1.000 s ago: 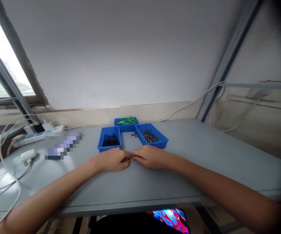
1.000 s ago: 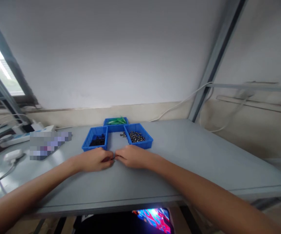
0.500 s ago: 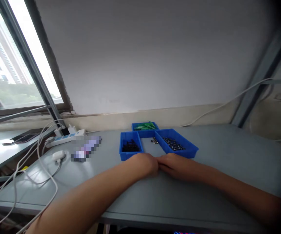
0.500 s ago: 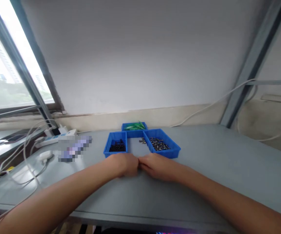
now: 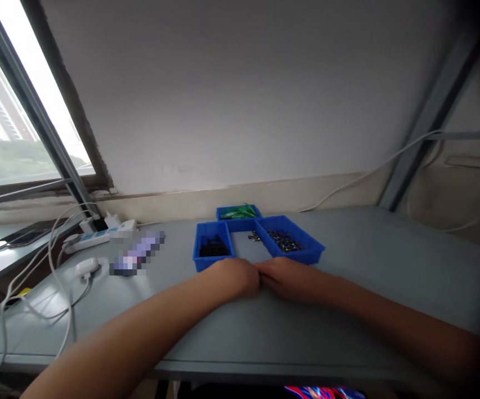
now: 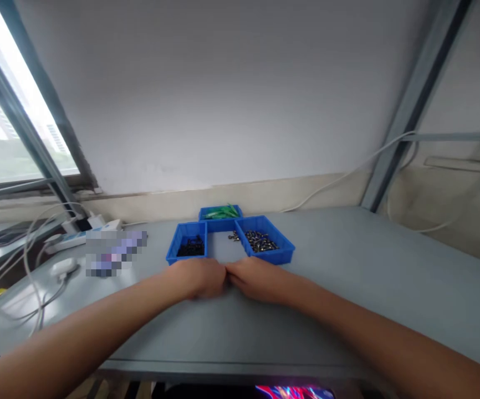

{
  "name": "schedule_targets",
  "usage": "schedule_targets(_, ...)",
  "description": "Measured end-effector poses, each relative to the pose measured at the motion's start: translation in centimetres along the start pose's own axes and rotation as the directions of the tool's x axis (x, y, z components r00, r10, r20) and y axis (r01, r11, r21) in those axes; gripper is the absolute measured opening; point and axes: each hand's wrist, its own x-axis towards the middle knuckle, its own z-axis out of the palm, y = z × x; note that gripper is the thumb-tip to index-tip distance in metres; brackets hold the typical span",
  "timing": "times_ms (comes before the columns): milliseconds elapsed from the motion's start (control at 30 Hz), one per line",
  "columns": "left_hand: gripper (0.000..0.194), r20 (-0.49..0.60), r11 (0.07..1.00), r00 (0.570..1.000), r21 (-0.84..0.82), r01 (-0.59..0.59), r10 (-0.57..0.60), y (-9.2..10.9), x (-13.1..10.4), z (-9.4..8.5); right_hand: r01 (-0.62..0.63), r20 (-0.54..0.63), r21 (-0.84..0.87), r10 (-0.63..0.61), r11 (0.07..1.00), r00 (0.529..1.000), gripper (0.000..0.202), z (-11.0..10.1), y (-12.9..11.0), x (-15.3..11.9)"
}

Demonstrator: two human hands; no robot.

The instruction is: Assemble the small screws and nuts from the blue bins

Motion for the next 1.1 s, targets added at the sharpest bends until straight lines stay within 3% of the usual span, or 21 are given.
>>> schedule_targets(133, 0.029, 0.002, 0.997, 0.997, 0.017, -0.079, 0.079, -1.3, -2.0, -0.5, 0.014, 0.012, -0.058, -0.013, 0.998, 1.0, 0.028, 0.0, 0.3, -0.1)
schedule_targets(300, 0.029, -0.233, 0.976, 0.947, 0.057, -0.212, 0.22, -2.5, -2.9, 0.2, 0.024, 0.017, -0.108, -0.022, 0.994, 1.0, 0.03, -0.1, 0.1, -0.2)
schedule_targets(533, 0.028, -0.432, 0.96, 0.861, 0.045, -0.277, 0.268, -3.0, -2.6, 2.0, 0.067, -0.009, -0.159, -0.07, 0.985, 0.998, 0.035, 0.0, 0.2, -0.4)
schedule_targets(767, 0.023, -0.465, 0.966, 0.856, -0.01, -0.259, 0.224, -3.3, -2.8, 1.8, 0.052, -0.007, -0.188, -0.055, 0.981, 0.998, 0.033, -0.3, 0.0, -0.6)
schedule_targets(1100, 0.024, -0.406, 0.957, 0.885, -0.075, -0.281, 0.229, -3.1, -2.3, 2.5, 0.098, -0.119, -0.257, -0.132, 0.961, 0.984, 0.027, -0.5, 0.0, -0.7)
